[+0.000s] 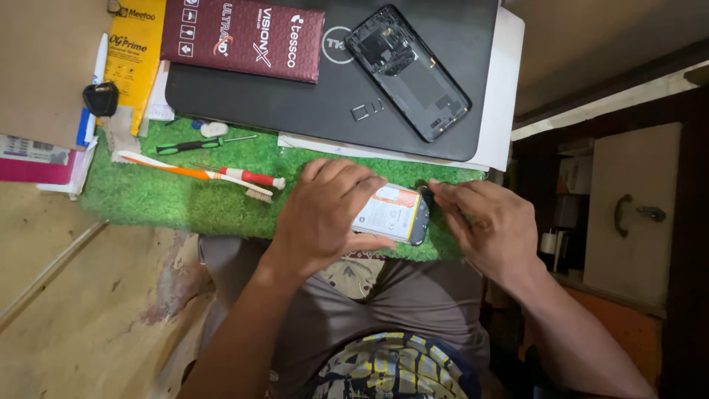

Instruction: The person sits at a workbench and pries the back cover off a smartphone, then works on the exposed internals, peeling the battery and using a small red tool on the phone components. The removed cover and small parts rest on a laptop beside the work mat.

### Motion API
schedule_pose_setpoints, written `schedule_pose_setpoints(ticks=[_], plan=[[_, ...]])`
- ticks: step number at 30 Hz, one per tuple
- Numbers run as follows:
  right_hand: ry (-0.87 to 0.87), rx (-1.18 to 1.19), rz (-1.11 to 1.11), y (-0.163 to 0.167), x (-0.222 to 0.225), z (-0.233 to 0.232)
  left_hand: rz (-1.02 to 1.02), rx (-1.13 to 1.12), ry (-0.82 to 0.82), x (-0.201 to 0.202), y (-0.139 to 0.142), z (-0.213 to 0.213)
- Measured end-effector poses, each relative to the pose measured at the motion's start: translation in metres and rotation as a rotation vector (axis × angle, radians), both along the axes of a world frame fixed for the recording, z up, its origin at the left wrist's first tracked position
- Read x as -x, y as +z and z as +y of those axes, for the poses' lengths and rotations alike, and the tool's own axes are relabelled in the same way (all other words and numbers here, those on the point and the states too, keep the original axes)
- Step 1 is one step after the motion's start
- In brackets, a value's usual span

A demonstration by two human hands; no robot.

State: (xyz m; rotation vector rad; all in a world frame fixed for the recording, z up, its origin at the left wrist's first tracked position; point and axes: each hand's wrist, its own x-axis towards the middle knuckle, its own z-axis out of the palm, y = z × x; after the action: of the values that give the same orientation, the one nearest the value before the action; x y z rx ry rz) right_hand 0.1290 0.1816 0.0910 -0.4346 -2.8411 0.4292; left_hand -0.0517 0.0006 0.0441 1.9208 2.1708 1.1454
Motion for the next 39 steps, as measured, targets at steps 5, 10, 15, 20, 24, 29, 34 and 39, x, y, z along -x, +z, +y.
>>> schedule_pose_setpoints(ticks=[5, 10, 15, 20, 24, 29, 34, 39], plan=[[0.022, 0.022, 0.045, -0.0002, 0.0003, 0.0002, -0.009, 0.002, 0.007, -0.0006, -0.0010, 0.0002], [-0.001, 0.081, 0.037, 0.0032, -0.0021, 0.0033, -0.010, 0.007, 0.008, -0.0012, -0.0012, -0.0007], [0.002, 0.036, 0.020, 0.0028, -0.0019, 0.0026, 0.013, -0.010, 0.015, -0.0014, -0.0011, -0.0018], [0.014, 0.029, 0.047, 0.0016, 0.0002, 0.0009, 0.001, 0.000, 0.008, -0.0011, -0.0009, -0.0015], [-0.009, 0.052, 0.016, 0.0030, 0.0006, 0.0002, 0.012, 0.000, 0.012, -0.0014, -0.0004, -0.0014], [0.006, 0.040, 0.041, 0.0035, 0.0013, 0.0004, 0.007, -0.008, 0.012, -0.0015, 0.0003, -0.0016], [0.014, 0.023, 0.046, 0.0029, -0.0003, 0.0010, 0.003, -0.007, 0.015, -0.0017, 0.0000, -0.0019], [0.021, 0.021, 0.055, 0.0020, 0.0000, 0.0008, 0.017, -0.019, 0.019, -0.0020, -0.0019, -0.0015]])
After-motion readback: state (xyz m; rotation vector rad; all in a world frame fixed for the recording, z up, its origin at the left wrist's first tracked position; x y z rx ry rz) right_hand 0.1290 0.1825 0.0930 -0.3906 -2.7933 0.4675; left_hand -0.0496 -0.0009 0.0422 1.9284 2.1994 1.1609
